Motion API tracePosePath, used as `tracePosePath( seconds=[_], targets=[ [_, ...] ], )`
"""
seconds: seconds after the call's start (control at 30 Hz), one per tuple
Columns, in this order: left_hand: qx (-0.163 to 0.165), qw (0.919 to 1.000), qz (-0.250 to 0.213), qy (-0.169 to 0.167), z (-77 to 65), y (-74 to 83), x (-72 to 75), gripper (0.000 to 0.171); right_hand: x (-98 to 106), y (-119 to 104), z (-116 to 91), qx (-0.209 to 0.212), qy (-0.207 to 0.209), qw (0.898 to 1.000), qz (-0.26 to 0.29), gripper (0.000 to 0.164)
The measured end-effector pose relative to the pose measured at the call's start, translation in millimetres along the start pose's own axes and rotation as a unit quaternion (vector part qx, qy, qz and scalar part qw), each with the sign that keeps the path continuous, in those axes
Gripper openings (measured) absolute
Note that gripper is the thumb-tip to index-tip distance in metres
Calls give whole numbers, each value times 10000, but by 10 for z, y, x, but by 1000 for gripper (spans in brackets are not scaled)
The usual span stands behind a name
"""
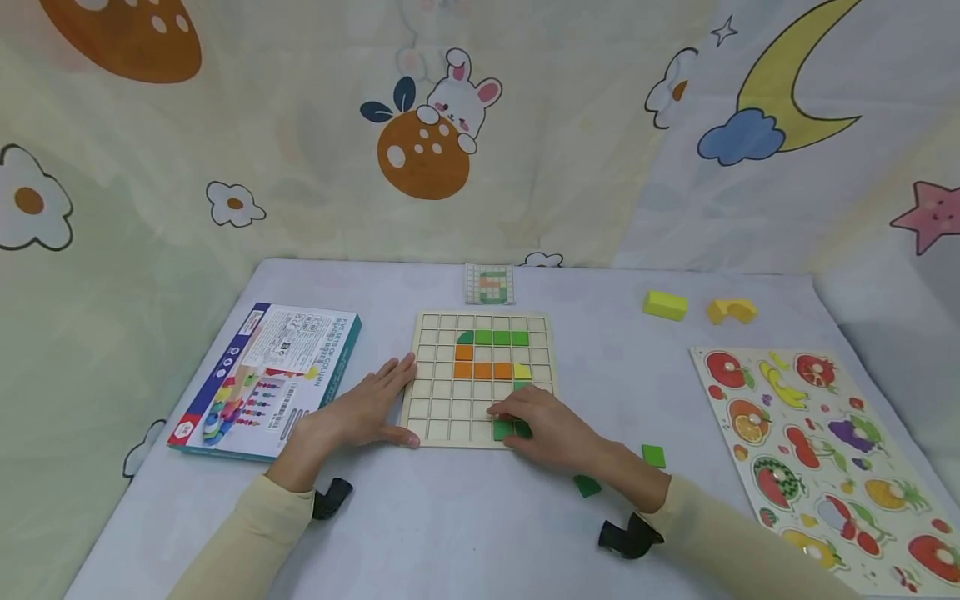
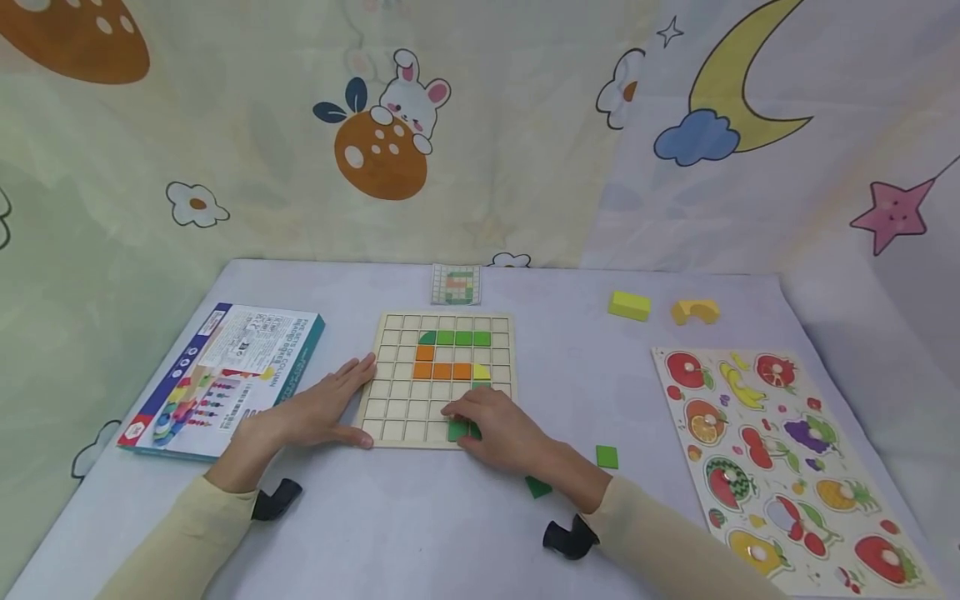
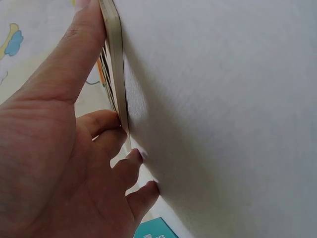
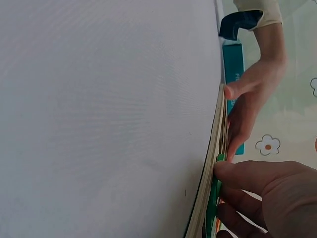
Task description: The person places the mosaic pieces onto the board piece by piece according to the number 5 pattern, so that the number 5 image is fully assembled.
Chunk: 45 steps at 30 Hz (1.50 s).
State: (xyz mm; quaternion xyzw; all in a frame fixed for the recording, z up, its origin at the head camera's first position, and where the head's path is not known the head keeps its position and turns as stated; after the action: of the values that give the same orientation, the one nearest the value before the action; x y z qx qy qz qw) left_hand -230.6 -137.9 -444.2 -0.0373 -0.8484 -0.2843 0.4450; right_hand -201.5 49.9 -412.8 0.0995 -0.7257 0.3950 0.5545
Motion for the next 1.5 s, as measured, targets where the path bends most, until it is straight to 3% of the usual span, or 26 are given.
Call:
tracePosePath(
  seconds=[0.33, 0.47, 0.63, 0.77, 1.1, 1.3, 1.5],
  targets=[
    [9, 10000, 21, 5, -6, 2, 6, 114, 22, -8, -10, 19, -33, 10000, -76, 36],
    [14, 10000, 29, 4, -1, 4, 3, 114, 132, 46, -82, -108, -3, 9999, 78, 36],
    [50, 10000, 69, -18, 7, 6, 2, 114, 339, 286, -336, -433, -7, 9984, 371, 35],
    [44, 9999, 94, -15, 8, 11, 2, 114, 424, 476, -642, -458, -82, 9982, 378, 37],
    [30, 10000, 43, -52, -7, 5, 16, 113, 281, 750, -1410, -592, -452, 9959, 516, 40],
    [48, 10000, 55, -50, -18, 6, 21, 113, 195, 750, -1607, -405, -205, 9987, 231, 43],
    [48, 9999, 81, -92, -14, 21, 7, 112, 212, 703, -1608, -149, 80, 9998, 129, 46]
  ],
)
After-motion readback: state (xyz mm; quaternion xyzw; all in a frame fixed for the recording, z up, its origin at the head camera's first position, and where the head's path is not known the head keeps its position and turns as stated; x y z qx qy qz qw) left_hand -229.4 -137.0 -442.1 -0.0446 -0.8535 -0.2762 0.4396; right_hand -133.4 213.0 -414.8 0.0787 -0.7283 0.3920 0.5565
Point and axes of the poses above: each hand's wrist, its own z-axis towards the middle knuckle, its own x-axis out of the back of the hand, y = z × x, the point moved 10 cm from there along z, towards the middle knuckle, and after that the axes turned 9 degrees about -y, right-handed, at the moved point
